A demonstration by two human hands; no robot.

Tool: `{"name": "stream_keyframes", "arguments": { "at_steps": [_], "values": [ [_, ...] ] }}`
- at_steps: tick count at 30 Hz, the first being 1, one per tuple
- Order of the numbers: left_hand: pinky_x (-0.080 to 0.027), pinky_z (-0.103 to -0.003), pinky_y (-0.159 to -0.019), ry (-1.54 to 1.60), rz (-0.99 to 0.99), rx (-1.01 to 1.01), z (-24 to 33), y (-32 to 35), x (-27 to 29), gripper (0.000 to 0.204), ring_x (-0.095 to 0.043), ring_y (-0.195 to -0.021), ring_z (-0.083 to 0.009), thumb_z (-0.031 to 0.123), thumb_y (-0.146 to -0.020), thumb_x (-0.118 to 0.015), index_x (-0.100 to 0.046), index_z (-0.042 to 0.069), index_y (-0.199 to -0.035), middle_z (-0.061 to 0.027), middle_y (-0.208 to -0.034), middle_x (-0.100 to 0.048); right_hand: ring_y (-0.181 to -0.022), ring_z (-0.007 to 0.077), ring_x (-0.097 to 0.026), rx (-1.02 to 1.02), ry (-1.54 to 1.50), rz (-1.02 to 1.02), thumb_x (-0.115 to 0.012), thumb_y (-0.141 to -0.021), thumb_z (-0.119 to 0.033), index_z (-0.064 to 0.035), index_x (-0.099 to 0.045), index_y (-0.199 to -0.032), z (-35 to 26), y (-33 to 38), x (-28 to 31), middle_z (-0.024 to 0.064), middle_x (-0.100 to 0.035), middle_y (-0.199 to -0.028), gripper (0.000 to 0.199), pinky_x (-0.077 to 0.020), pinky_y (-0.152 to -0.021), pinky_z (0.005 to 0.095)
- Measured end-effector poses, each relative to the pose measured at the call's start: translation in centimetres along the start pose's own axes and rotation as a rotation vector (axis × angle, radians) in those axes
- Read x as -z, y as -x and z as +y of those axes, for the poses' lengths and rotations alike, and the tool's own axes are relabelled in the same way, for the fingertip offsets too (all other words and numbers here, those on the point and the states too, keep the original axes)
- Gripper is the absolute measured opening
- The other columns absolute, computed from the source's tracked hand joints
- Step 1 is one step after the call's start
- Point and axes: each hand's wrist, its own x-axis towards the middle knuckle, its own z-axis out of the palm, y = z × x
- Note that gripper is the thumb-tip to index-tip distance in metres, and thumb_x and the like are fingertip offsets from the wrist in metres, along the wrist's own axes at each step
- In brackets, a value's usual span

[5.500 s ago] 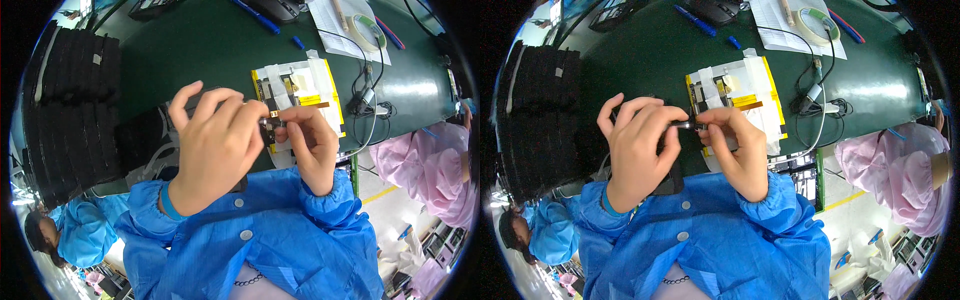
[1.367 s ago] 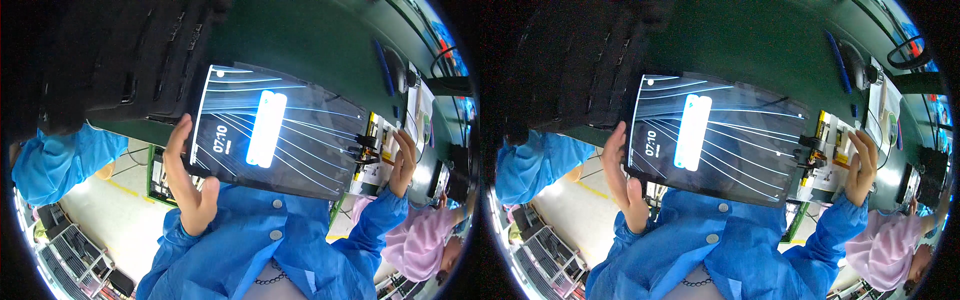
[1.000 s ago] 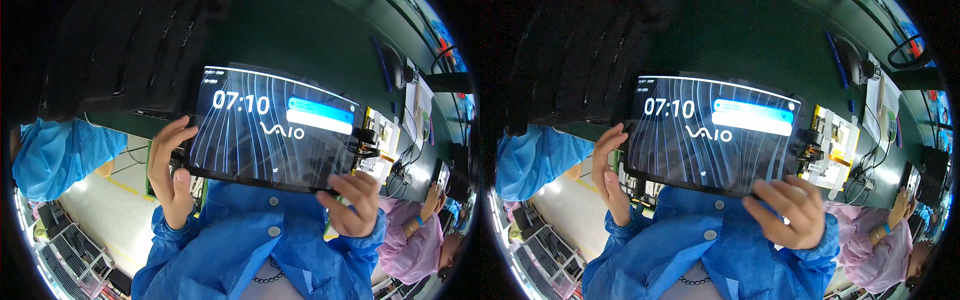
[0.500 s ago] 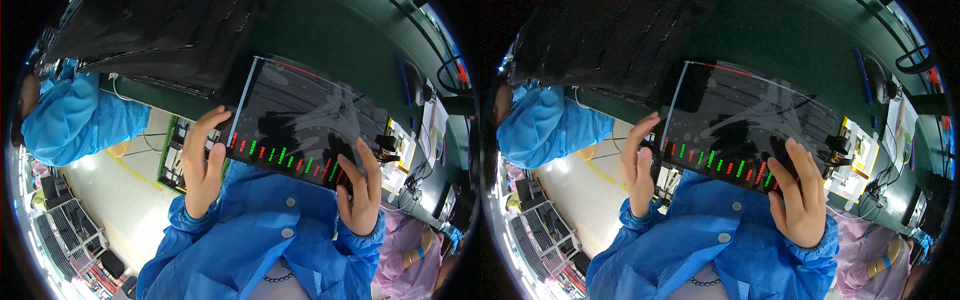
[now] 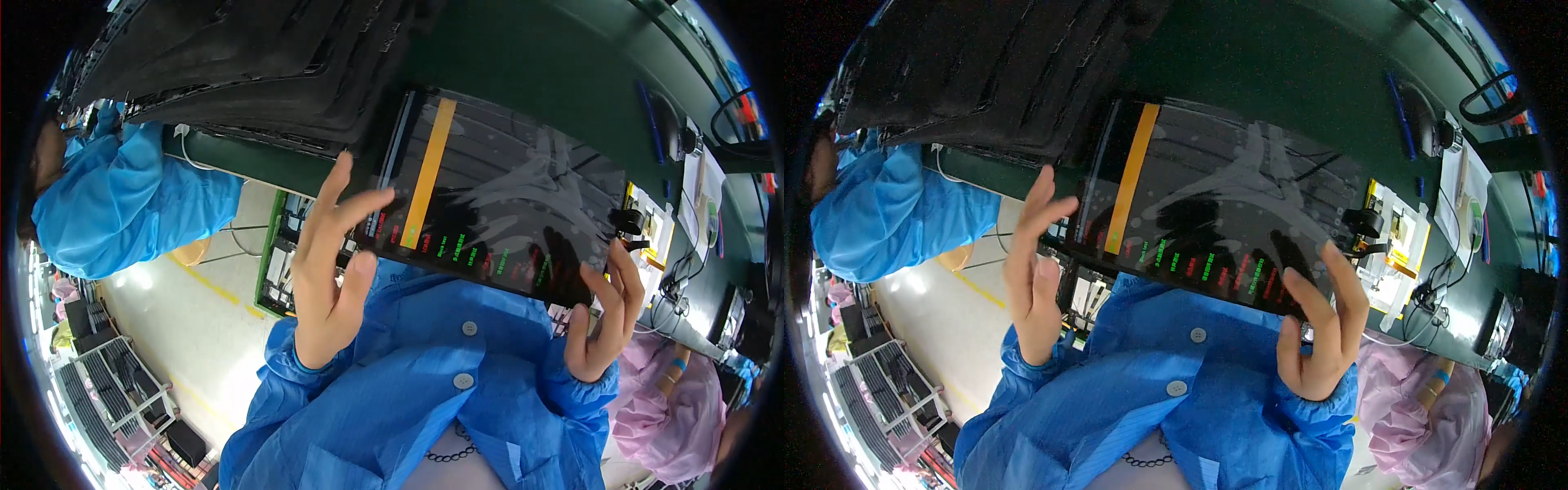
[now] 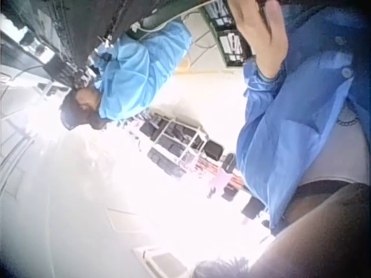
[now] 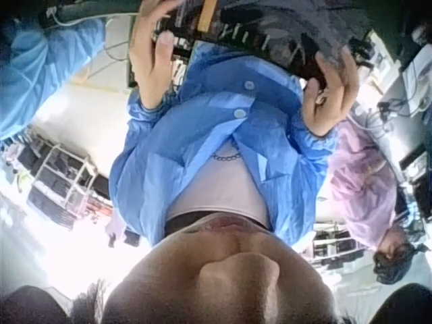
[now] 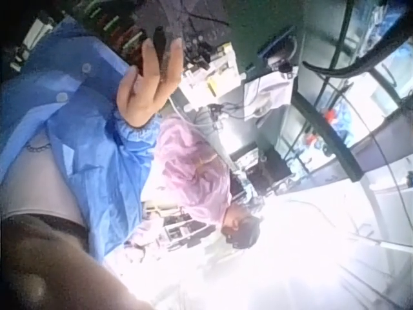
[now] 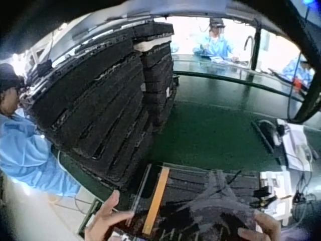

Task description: The person assembles a tablet computer by connecting ribbon cables to a tablet frame and a battery pack, then tests the tablet screen. The person uses tweezers and a plastic pry tool for assembly, and a stylus to test the screen.

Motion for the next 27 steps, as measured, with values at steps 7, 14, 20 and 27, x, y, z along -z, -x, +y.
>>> {"name": "stream_keyframes", "arguments": {
  "at_steps": [7,14,20,27],
  "values": [
    [-0.046,-0.038,-0.090,-0.730,-0.077,-0.359,1.4,-9.0,-3.6,0.034,-0.055,-0.106,-0.0318,-0.003,-0.082,-0.044,-0.056,0.002,-0.114,-0.0157,-0.114,-0.058,-0.118,0.0381,-0.048,0.012,-0.020,0.075,-0.049,-0.070,0.009,0.0027,-0.061,-0.104,-0.3,-1.2,0.7,0.0259,-0.045,-0.127,0.037,-0.0393,-0.099,0.0423],
    [-0.054,-0.025,-0.055,-1.297,-0.079,-0.306,-0.2,-12.5,-6.1,0.005,-0.066,-0.072,-0.0174,0.005,-0.076,-0.057,-0.061,0.008,-0.074,-0.0071,-0.073,-0.064,-0.116,0.0373,-0.049,-0.036,0.051,0.115,-0.049,-0.068,0.011,0.0011,-0.061,-0.106,0.3,-2.4,2.6,0.0245,-0.047,-0.127,0.041,-0.0393,-0.098,0.0417],
    [-0.053,-0.025,-0.057,-1.179,-0.056,-0.267,2.2,-10.7,-3.4,0.006,-0.065,-0.076,-0.0154,0.006,-0.076,-0.057,-0.057,0.010,-0.081,-0.0029,-0.077,-0.061,-0.116,0.0368,-0.049,-0.075,0.097,0.113,-0.052,-0.070,0.009,-0.0016,-0.061,-0.108,1.5,-4.4,2.7,0.0210,-0.048,-0.127,0.040,-0.0378,-0.099,0.0416],
    [-0.049,-0.039,-0.084,0.222,-0.787,-0.512,5.1,-6.6,0.9,0.006,-0.065,-0.089,-0.0224,0.010,-0.082,-0.058,-0.063,0.009,-0.085,-0.0106,-0.101,-0.067,-0.115,0.0277,-0.051,-0.038,0.401,0.098,-0.062,-0.067,0.000,-0.0067,-0.062,-0.105,2.2,-6.2,1.7,0.0112,-0.055,-0.123,0.039,-0.0334,-0.102,0.0465]
  ]
}}
